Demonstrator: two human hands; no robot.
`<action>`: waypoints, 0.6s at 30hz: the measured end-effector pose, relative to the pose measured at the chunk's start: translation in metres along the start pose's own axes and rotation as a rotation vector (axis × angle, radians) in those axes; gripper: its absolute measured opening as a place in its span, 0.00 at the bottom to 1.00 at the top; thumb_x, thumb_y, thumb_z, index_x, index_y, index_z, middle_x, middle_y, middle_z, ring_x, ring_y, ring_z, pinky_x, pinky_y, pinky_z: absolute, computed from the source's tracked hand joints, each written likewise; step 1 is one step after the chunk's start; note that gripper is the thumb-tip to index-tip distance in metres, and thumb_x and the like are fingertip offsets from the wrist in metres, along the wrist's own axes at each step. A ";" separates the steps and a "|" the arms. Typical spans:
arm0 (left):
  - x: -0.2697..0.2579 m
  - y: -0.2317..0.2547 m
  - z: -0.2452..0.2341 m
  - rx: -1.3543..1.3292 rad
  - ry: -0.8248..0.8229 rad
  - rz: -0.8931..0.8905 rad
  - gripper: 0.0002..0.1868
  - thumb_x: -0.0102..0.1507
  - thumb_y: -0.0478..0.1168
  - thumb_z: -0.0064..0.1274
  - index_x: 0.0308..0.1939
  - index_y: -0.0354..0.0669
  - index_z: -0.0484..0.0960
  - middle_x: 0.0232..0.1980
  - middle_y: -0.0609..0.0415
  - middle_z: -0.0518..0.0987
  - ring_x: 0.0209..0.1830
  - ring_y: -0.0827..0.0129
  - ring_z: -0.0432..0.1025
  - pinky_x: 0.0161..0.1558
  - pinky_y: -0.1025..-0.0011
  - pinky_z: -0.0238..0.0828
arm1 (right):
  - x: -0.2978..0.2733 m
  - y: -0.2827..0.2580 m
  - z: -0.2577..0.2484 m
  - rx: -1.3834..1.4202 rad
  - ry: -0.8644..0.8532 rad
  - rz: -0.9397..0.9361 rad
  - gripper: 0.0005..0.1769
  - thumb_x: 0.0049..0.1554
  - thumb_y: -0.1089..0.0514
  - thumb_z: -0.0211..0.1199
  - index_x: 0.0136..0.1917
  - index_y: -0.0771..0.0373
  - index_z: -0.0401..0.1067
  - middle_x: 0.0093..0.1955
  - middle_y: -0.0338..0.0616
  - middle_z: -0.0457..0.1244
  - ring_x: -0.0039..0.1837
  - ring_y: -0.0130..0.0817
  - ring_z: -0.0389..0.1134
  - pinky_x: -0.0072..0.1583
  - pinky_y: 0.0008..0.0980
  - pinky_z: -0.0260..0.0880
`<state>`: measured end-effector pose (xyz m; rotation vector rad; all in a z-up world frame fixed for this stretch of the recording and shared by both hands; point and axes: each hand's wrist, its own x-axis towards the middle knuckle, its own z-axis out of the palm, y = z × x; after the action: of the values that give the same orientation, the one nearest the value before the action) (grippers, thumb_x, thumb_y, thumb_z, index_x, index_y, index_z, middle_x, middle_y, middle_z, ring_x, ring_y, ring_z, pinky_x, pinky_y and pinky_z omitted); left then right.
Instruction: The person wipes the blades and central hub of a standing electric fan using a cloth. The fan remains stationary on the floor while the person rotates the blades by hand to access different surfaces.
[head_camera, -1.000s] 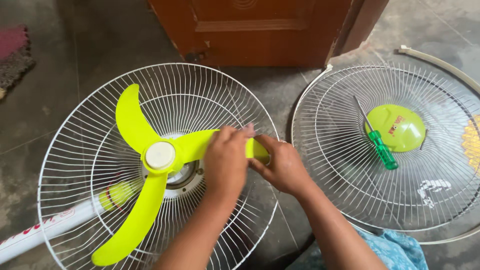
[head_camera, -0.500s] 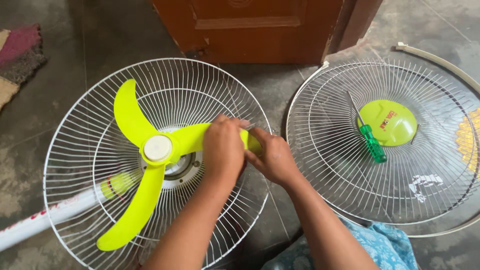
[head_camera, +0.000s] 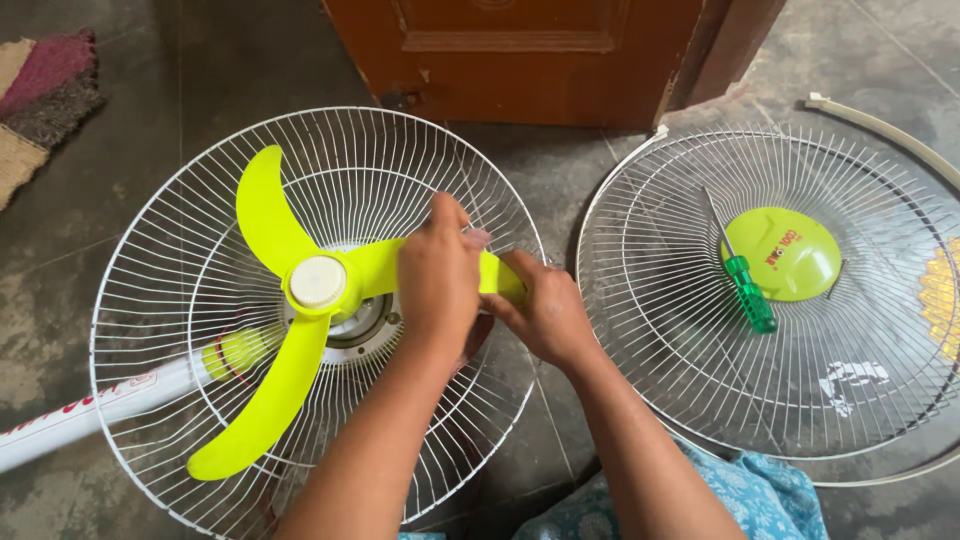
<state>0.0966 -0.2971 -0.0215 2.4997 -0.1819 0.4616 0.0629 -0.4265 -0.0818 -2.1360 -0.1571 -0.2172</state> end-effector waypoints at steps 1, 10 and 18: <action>0.002 0.000 0.000 0.022 -0.023 0.045 0.10 0.64 0.36 0.57 0.41 0.38 0.71 0.31 0.44 0.82 0.32 0.50 0.80 0.32 0.55 0.74 | 0.001 -0.001 0.000 -0.001 -0.010 0.001 0.27 0.46 0.55 0.75 0.57 0.63 0.72 0.42 0.59 0.70 0.46 0.55 0.74 0.48 0.49 0.72; 0.007 0.000 0.004 0.103 -0.040 0.108 0.12 0.63 0.38 0.57 0.41 0.38 0.69 0.31 0.44 0.83 0.32 0.48 0.80 0.30 0.55 0.76 | 0.001 -0.002 0.001 0.033 -0.019 -0.019 0.29 0.46 0.54 0.75 0.59 0.64 0.71 0.43 0.58 0.70 0.44 0.51 0.74 0.46 0.46 0.72; -0.006 -0.001 0.009 0.056 0.019 0.173 0.06 0.63 0.34 0.51 0.42 0.42 0.72 0.39 0.46 0.85 0.39 0.49 0.81 0.36 0.54 0.77 | 0.000 0.005 0.002 0.020 0.000 -0.050 0.29 0.46 0.56 0.74 0.59 0.64 0.71 0.44 0.59 0.70 0.46 0.55 0.74 0.48 0.46 0.71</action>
<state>0.0943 -0.3012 -0.0315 2.5442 -0.3851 0.5677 0.0642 -0.4274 -0.0864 -2.1139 -0.2118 -0.2431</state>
